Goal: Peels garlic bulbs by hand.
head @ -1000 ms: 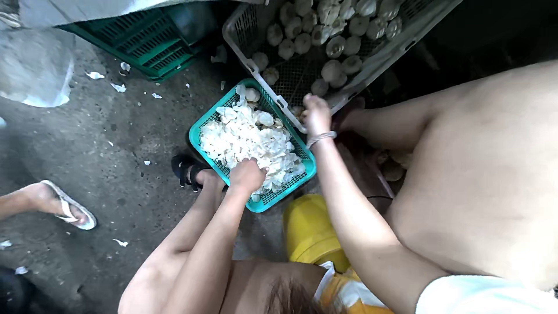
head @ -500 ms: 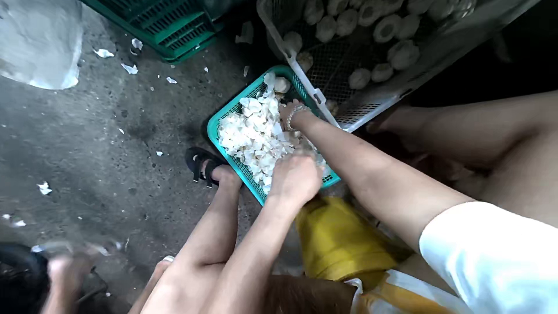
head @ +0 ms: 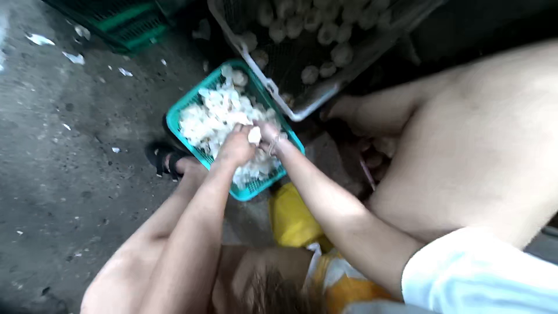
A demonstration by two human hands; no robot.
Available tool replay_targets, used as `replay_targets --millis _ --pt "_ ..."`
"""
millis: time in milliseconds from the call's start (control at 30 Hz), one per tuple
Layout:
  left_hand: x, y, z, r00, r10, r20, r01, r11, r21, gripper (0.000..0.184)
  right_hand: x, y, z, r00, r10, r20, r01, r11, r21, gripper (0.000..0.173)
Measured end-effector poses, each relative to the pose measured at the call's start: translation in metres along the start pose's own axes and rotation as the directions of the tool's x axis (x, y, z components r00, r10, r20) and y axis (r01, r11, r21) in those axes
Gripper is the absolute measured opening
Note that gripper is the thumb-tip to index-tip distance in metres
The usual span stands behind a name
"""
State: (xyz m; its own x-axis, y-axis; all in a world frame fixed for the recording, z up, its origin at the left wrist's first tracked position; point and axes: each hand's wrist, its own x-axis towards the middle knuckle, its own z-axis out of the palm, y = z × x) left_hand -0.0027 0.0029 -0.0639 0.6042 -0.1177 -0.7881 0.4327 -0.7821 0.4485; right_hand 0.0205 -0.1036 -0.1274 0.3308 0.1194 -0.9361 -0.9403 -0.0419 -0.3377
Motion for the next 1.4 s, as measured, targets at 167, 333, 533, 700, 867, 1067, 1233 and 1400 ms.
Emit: replay_targets --millis 167,333,533,700,867,1067,1233,1400 --pt "-0.004 0.013 -0.002 0.989 -0.141 -0.043 0.140 0.989 -0.038 0.061 -0.028 -0.005 -0.027 0.965 0.025 0.262 0.019 0.986 -0.165 0.070" --pt "-0.011 0.019 -0.007 0.972 -0.235 0.004 0.232 0.962 0.144 0.069 -0.047 -0.019 -0.025 0.974 -0.221 -0.041 0.193 0.917 -0.350 0.042" --pt "-0.013 0.015 -0.006 0.971 -0.238 0.030 0.239 0.947 -0.214 0.070 -0.045 -0.002 -0.015 0.988 -0.079 0.134 0.079 0.997 0.010 0.036" --pt "-0.007 0.010 0.006 0.985 -0.169 0.028 0.171 0.950 -0.260 0.060 -0.042 0.020 -0.013 0.987 -0.159 0.016 0.144 0.931 0.336 0.028" --pt "-0.008 0.012 0.000 0.988 -0.150 0.041 0.155 0.971 -0.182 0.064 -0.040 0.019 -0.004 0.988 -0.005 -0.152 0.080 0.868 0.491 0.021" --pt "-0.004 0.002 -0.007 0.998 -0.055 0.021 0.059 0.927 -0.369 0.042 -0.031 0.028 -0.019 0.986 -0.071 -0.148 0.049 0.987 -0.152 0.055" --pt "-0.003 -0.005 -0.006 0.999 -0.041 0.028 0.049 0.920 -0.388 0.038 -0.048 0.027 -0.015 0.998 -0.062 -0.005 0.062 0.977 0.203 0.054" --pt "-0.008 -0.001 0.009 0.994 -0.090 -0.062 0.054 0.897 -0.439 0.053 -0.058 0.021 0.001 0.979 -0.078 0.189 -0.037 0.841 0.539 0.041"
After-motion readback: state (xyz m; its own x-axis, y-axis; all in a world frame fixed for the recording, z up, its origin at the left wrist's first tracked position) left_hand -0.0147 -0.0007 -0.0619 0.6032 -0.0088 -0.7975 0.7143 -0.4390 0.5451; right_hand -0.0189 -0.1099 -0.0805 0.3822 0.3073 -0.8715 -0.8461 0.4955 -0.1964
